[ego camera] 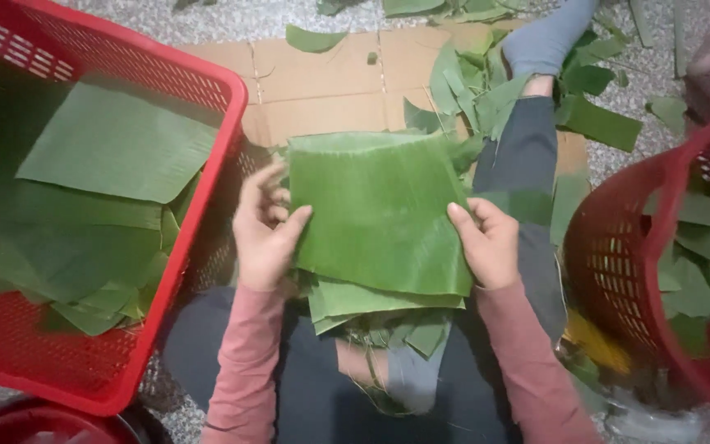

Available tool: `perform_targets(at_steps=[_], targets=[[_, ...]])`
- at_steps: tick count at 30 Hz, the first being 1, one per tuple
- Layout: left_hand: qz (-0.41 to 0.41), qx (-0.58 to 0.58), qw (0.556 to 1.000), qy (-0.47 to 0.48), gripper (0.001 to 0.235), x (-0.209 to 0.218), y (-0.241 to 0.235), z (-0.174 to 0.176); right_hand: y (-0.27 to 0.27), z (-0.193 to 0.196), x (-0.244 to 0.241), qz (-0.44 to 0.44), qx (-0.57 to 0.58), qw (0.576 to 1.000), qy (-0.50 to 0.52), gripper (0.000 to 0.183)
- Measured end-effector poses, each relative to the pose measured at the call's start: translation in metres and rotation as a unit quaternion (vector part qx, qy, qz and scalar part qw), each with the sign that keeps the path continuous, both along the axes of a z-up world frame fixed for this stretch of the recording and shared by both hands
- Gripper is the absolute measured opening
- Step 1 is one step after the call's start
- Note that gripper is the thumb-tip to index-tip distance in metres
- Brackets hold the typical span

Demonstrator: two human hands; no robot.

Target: Sorting and stacking banana leaves into different piles and baskets while sitting on the floor.

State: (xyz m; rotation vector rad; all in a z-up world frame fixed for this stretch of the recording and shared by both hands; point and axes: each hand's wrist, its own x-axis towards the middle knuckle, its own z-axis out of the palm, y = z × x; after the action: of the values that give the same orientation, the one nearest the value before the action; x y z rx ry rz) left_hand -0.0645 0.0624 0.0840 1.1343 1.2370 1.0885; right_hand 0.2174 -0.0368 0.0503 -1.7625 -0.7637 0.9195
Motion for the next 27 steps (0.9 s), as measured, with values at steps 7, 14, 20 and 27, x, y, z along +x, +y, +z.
perform_targets(at_steps=[7, 14, 20, 27], targets=[[0.004, 0.342, 0.827, 0.446, 0.046, 0.030, -0.017, -0.048, 0.004, -0.033, 0.007, 0.031, -0.053, 0.995, -0.078, 0.007], [-0.397, 0.092, 0.695, 0.592, 0.064, 0.086, -0.043, -0.030, -0.004, -0.058, 0.017, 0.058, -0.113, 0.978, -0.162, 0.017], [-0.266, 0.277, 0.638, 0.667, 0.068, 0.070, -0.055, -0.106, -0.054, 0.023, 0.025, 0.076, -0.176, 0.945, -0.265, 0.044], [-0.313, 0.267, 0.727, 0.550, 0.073, 0.057, -0.053, -0.104, -0.161, 0.061, 0.233, -0.098, 0.004, 0.904, -0.416, 0.020]])
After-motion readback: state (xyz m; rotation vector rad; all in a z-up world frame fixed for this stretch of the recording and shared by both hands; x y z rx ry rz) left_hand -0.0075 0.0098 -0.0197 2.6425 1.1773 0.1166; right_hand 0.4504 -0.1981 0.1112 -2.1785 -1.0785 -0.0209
